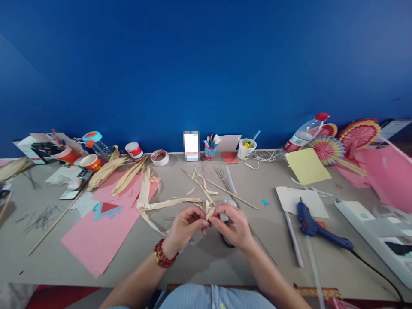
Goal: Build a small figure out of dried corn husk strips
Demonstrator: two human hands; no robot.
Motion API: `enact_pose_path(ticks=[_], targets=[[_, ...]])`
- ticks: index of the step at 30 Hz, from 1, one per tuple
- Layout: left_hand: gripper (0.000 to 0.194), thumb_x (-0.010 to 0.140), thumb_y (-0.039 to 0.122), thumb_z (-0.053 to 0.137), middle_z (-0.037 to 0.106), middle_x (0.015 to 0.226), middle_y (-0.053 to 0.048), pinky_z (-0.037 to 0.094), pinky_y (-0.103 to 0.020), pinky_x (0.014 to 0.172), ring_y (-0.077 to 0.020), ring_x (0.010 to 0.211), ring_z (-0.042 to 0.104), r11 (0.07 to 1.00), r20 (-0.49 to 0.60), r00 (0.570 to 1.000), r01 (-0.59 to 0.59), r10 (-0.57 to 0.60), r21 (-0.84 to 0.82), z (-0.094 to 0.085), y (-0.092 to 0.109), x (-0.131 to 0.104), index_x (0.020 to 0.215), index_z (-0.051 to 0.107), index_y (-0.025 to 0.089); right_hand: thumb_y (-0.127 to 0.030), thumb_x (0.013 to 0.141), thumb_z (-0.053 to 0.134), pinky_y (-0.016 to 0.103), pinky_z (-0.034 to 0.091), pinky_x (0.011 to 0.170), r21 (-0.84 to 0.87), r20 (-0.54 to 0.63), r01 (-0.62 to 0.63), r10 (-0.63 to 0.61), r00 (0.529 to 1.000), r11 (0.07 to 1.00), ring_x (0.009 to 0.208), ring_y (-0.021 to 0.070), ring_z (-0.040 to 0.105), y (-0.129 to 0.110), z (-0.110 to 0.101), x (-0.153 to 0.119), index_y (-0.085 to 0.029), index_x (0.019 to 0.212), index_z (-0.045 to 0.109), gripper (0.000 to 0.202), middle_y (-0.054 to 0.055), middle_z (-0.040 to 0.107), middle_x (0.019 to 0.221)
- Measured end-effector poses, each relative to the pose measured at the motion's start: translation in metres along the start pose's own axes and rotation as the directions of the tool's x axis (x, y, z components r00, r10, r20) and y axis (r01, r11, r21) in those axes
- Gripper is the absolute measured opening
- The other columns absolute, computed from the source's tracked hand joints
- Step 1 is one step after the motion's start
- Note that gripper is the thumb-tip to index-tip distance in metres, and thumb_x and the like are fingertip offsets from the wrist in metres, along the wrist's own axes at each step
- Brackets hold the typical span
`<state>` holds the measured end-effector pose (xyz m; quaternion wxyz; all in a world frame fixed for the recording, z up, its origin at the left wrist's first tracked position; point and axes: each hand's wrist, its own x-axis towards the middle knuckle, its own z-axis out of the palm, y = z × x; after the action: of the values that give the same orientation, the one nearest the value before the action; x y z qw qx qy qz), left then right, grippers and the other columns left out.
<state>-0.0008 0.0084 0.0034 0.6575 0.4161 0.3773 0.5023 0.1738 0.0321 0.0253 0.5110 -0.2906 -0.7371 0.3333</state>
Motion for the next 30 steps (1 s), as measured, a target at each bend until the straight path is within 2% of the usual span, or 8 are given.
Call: enact_pose_path(ticks=[4,9,15,20,25,30], targets=[[0.025,0.070,0.030,0.083,0.065,0.068,0.000,0.051,-0.021,0.053,-0.0092,0.052,0.060,1.000,0.003,1.000,-0.004,0.004,-0.011,0.001,0.003,-0.001,0.074,0.064,0.014,-0.017,0.088,0.061,0.026,0.047,0.061,-0.003,0.011,0.012,-0.012,1.000,1.000,0.061,0.0145,0.059,-0.001,-0.001,-0.001,-0.023,0.081,0.059,0.010,0.000,0.066,0.068],[0.026,0.068,0.029,0.084,0.064,0.070,0.000,0.051,-0.022,0.052,-0.0096,0.053,0.060,0.999,0.000,1.000,-0.029,0.029,-0.044,0.003,0.004,0.000,0.074,0.064,0.014,-0.020,0.088,0.059,0.027,0.046,0.061,-0.020,0.032,-0.008,0.009,0.999,1.000,0.062,0.0152,0.057,-0.001,-0.002,-0.002,-0.023,0.081,0.060,0.009,0.001,0.064,0.069],[0.026,0.069,0.030,0.083,0.067,0.069,-0.001,0.051,-0.023,0.054,-0.0102,0.054,0.060,0.999,0.000,1.000,-0.018,0.018,-0.032,0.001,0.002,0.001,0.074,0.064,0.014,-0.019,0.089,0.058,0.027,0.046,0.062,-0.013,0.044,-0.002,0.002,0.999,1.000,0.064,0.0151,0.057,0.000,-0.005,-0.004,-0.023,0.084,0.061,0.007,0.001,0.064,0.071],[0.022,0.074,0.031,0.079,0.070,0.069,-0.003,0.051,-0.023,0.055,-0.0112,0.054,0.062,1.000,0.006,1.000,-0.015,0.015,-0.001,0.000,0.002,0.002,0.076,0.064,0.014,-0.024,0.093,0.057,0.026,0.048,0.062,0.049,0.083,-0.063,0.058,0.995,0.997,0.064,0.0148,0.059,0.001,-0.010,-0.006,-0.021,0.086,0.063,0.009,0.002,0.066,0.071],[0.026,0.069,0.033,0.083,0.065,0.067,0.000,0.050,-0.024,0.056,-0.0107,0.052,0.060,1.000,-0.011,1.000,0.001,-0.001,0.025,0.002,0.003,0.004,0.074,0.065,0.014,-0.026,0.094,0.055,0.023,0.048,0.060,0.019,0.153,-0.119,0.115,0.982,0.993,0.062,0.0135,0.060,-0.001,-0.008,-0.006,-0.021,0.086,0.061,0.011,0.002,0.070,0.073],[0.026,0.071,0.033,0.081,0.065,0.070,-0.001,0.050,-0.024,0.057,-0.0108,0.054,0.061,1.000,0.005,1.000,0.009,-0.009,0.023,0.003,0.005,0.003,0.077,0.065,0.014,-0.020,0.089,0.058,0.023,0.042,0.051,-0.135,0.050,-0.066,0.073,0.996,0.989,0.052,0.0119,0.054,0.001,-0.003,-0.007,-0.023,0.082,0.057,0.008,-0.001,0.065,0.065]])
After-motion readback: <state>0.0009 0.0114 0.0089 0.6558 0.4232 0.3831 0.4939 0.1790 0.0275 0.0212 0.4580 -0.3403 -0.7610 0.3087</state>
